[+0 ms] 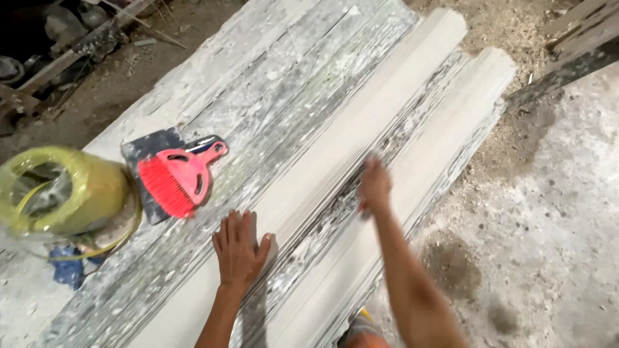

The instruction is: Finishing and scraping plaster molding pieces on a workbench to smooth the edges.

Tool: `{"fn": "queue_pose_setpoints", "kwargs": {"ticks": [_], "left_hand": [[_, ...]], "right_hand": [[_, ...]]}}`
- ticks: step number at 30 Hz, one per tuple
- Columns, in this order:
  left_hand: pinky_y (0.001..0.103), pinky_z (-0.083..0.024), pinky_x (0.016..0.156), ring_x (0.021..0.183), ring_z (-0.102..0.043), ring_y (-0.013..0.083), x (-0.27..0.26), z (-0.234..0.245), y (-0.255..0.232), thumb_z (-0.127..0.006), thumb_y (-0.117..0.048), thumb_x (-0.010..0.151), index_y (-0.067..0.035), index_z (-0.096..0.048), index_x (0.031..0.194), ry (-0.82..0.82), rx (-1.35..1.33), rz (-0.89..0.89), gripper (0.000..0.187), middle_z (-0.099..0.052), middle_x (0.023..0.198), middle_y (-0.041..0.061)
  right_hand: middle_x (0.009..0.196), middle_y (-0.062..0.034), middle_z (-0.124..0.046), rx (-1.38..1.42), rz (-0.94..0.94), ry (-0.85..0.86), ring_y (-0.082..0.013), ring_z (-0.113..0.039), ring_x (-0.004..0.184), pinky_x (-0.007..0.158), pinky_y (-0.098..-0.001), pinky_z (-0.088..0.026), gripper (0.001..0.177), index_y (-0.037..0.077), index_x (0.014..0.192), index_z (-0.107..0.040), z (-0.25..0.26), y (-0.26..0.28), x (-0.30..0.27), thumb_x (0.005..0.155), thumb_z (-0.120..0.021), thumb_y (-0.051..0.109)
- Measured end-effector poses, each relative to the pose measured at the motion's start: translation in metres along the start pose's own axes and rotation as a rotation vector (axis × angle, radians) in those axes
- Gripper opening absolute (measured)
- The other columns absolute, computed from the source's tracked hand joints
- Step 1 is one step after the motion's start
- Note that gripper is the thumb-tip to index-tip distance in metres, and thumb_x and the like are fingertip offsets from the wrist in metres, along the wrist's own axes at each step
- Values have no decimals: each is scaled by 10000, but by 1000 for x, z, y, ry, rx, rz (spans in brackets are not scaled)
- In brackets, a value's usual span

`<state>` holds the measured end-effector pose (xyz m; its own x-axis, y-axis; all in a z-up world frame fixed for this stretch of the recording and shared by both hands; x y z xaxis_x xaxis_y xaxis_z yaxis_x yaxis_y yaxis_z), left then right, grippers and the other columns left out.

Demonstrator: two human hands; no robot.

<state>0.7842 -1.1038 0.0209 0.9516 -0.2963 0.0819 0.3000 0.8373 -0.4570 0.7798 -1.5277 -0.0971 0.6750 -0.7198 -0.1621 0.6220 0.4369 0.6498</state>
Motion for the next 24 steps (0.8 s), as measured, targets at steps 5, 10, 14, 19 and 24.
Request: {"fn": "queue_pose_setpoints", "kwargs": {"ticks": [5, 10, 14, 19, 24], "left_hand": [[720, -208, 1117, 1464, -282, 454, 31, -29, -29, -583, -581, 888, -155, -446, 1495, 59, 96, 43, 754, -367, 1576, 221], [717, -183, 1127, 1481, -246, 448, 32, -36, -27, -551, -616, 882, -166, -408, 1505, 124, 184, 89, 782, -308, 1611, 206], [713, -194, 1126, 1489, -257, 442, 42, -32, -27, -549, -639, 864, -186, -415, 1506, 47, 206, 77, 798, -328, 1602, 192], [763, -224, 1083, 1444, -345, 374, 23, -37, -17, -577, -654, 793, -197, -482, 1463, 14, 245, 166, 817, -420, 1554, 144], [785, -218, 1141, 1474, -376, 434, 27, -32, -34, -619, -593, 791, -144, -485, 1476, -192, 255, 291, 830, -422, 1581, 196]], "right_hand": [[655, -42, -602, 28, -136, 160, -129, -595, 563, 521, -362, -502, 429, 97, 1330, -596, 18, 85, -110, 1100, -378, 386], [742, -79, -615, -88, 45, 136, -155, -599, 633, 569, -350, -545, 556, 29, 984, -655, 40, -7, 118, 1138, -325, 448], [729, -176, -557, 393, -143, 198, -354, -585, 667, 596, -528, -501, 508, -48, 951, -618, 66, 11, 194, 1114, -467, 408], [1118, -325, -659, -31, 108, -82, -525, -610, 1018, 898, -575, -482, 504, 15, 1323, -604, 35, 24, 56, 1037, -449, 399], [860, -198, -687, 114, -151, 147, -298, -673, 738, 696, -439, -541, 393, 34, 1164, -647, 97, 5, 203, 1068, -461, 367]]}}
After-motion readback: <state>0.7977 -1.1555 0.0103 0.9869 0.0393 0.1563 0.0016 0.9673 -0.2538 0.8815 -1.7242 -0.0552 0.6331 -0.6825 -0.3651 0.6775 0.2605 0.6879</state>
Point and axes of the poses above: each hand's wrist, its own x-axis towards the middle knuckle, its own z-axis out of the back of the hand, y = z × x, the point moved 9 cm from there along x, towards the middle knuckle
